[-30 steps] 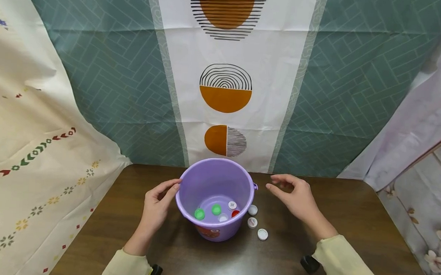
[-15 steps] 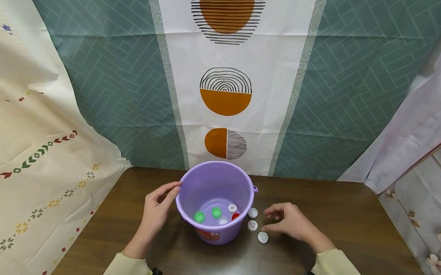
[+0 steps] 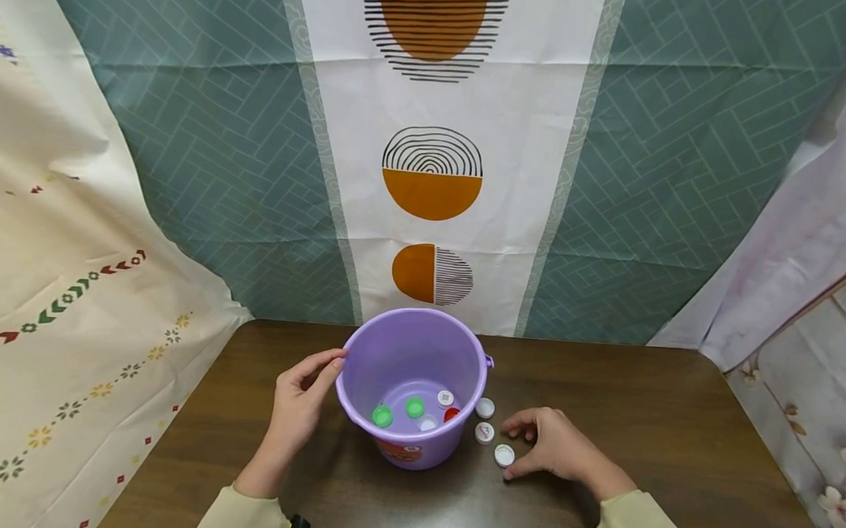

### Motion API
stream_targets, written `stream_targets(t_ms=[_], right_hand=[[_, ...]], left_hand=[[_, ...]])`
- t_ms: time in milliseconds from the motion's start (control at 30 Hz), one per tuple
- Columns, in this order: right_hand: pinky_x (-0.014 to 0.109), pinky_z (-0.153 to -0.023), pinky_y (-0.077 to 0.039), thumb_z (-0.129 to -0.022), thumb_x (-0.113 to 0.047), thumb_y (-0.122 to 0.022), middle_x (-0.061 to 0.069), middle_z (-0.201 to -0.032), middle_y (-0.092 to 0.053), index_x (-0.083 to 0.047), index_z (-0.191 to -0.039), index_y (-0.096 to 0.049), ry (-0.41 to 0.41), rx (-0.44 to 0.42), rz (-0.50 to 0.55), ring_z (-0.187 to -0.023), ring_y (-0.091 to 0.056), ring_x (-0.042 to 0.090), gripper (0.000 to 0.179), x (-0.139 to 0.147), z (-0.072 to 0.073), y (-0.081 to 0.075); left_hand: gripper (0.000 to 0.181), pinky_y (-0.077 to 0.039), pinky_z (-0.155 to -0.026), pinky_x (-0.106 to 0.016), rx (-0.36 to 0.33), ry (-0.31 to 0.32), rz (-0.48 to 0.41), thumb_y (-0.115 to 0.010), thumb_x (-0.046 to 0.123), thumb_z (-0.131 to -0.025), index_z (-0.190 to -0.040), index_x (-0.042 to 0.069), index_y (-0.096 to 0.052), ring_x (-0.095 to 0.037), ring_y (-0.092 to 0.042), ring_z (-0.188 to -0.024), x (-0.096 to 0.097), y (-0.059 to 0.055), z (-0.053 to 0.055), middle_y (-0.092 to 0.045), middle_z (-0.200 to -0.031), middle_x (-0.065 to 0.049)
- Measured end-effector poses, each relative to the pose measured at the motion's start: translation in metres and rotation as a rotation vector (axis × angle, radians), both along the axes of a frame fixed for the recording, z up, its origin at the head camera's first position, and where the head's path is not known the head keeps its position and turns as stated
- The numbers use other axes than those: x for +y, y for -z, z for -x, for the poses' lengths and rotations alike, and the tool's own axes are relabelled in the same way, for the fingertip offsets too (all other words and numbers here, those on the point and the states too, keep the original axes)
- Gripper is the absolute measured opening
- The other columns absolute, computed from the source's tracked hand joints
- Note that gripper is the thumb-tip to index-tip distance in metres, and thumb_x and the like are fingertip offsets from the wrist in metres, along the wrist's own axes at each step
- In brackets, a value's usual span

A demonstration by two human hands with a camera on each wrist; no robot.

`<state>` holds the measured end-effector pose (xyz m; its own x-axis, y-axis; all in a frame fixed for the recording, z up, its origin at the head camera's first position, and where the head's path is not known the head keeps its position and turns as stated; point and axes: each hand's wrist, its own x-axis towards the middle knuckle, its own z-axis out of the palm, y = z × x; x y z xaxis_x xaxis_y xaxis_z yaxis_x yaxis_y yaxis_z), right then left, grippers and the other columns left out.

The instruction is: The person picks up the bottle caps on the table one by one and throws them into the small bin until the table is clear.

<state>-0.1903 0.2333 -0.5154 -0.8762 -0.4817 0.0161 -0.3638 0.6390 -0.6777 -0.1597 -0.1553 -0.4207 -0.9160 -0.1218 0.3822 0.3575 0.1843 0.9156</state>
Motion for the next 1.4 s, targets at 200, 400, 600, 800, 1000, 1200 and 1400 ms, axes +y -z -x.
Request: stream_targets(t_ms=[200, 400, 600, 800, 1000, 1200, 1400], right_hand=[[0.019, -0.065, -0.046, -0.052, -0.044, -0.089, -0.011, -0.088, -0.067, -0.021, -0.097, -0.07, -0.014, 0.038, -0.027, -0.077, -0.056, 0.005, 0.054, -0.002, -0.003, 0.003], [0.019, -0.064, -0.046, -0.054, -0.039, -0.089, -0.011, -0.083, -0.065, -0.022, -0.096, -0.07, -0.026, 0.038, -0.016, -0.075, -0.055, 0.004, 0.049, -0.004, -0.001, 0.005], [0.019, -0.065, -0.046, -0.056, -0.039, -0.088, -0.013, -0.083, -0.064, -0.025, -0.095, -0.071, -0.026, 0.007, -0.03, -0.075, -0.055, 0.004, 0.045, -0.005, 0.0, 0.007], [0.018, -0.062, -0.045, -0.057, -0.038, -0.088, -0.013, -0.081, -0.065, -0.025, -0.092, -0.072, -0.032, 0.02, -0.009, -0.073, -0.054, 0.004, 0.04, -0.005, -0.001, 0.006], [0.018, -0.061, -0.043, -0.058, -0.037, -0.087, -0.012, -0.08, -0.064, -0.028, -0.086, -0.073, -0.027, 0.029, 0.002, -0.072, -0.053, 0.005, 0.033, -0.005, -0.002, 0.003], [0.018, -0.061, -0.043, -0.059, -0.039, -0.087, -0.011, -0.079, -0.064, -0.028, -0.085, -0.072, -0.021, 0.026, 0.0, -0.072, -0.052, 0.005, 0.032, -0.002, -0.001, 0.0], [0.019, -0.062, -0.044, -0.061, -0.039, -0.085, -0.011, -0.079, -0.066, -0.025, -0.087, -0.071, 0.001, -0.009, -0.023, -0.073, -0.053, 0.007, 0.033, 0.005, 0.001, -0.006]], left_hand=[[0.022, -0.052, -0.072, -0.023, 0.003, -0.001, -0.001, -0.065, 0.013, -0.088, -0.108, 0.004, -0.069, -0.011, -0.064, -0.09, 0.0, 0.0, 0.0, -0.067, -0.106, -0.015], [0.022, -0.053, -0.072, -0.023, -0.001, -0.001, -0.007, -0.065, 0.013, -0.088, -0.108, 0.004, -0.069, -0.012, -0.065, -0.089, 0.0, 0.0, 0.0, -0.067, -0.106, -0.014], [0.022, -0.052, -0.072, -0.023, -0.001, 0.001, -0.005, -0.065, 0.014, -0.088, -0.108, 0.005, -0.069, -0.008, -0.063, -0.091, -0.001, 0.002, 0.0, -0.068, -0.106, -0.011], [0.022, -0.053, -0.072, -0.023, 0.0, -0.002, 0.0, -0.065, 0.014, -0.088, -0.108, 0.006, -0.069, -0.008, -0.064, -0.09, -0.002, 0.003, 0.0, -0.068, -0.106, -0.011], [0.022, -0.053, -0.073, -0.023, 0.0, 0.0, -0.003, -0.065, 0.013, -0.088, -0.108, 0.005, -0.069, -0.01, -0.064, -0.091, -0.002, 0.001, 0.0, -0.068, -0.107, -0.012], [0.022, -0.052, -0.073, -0.022, 0.006, 0.005, -0.014, -0.065, 0.011, -0.088, -0.108, 0.003, -0.069, -0.009, -0.064, -0.091, -0.001, 0.0, 0.0, -0.067, -0.107, -0.014], [0.021, -0.053, -0.073, -0.022, 0.012, 0.005, -0.005, -0.064, 0.009, -0.088, -0.108, 0.002, -0.068, -0.01, -0.064, -0.09, 0.0, 0.0, 0.0, -0.067, -0.106, -0.016]])
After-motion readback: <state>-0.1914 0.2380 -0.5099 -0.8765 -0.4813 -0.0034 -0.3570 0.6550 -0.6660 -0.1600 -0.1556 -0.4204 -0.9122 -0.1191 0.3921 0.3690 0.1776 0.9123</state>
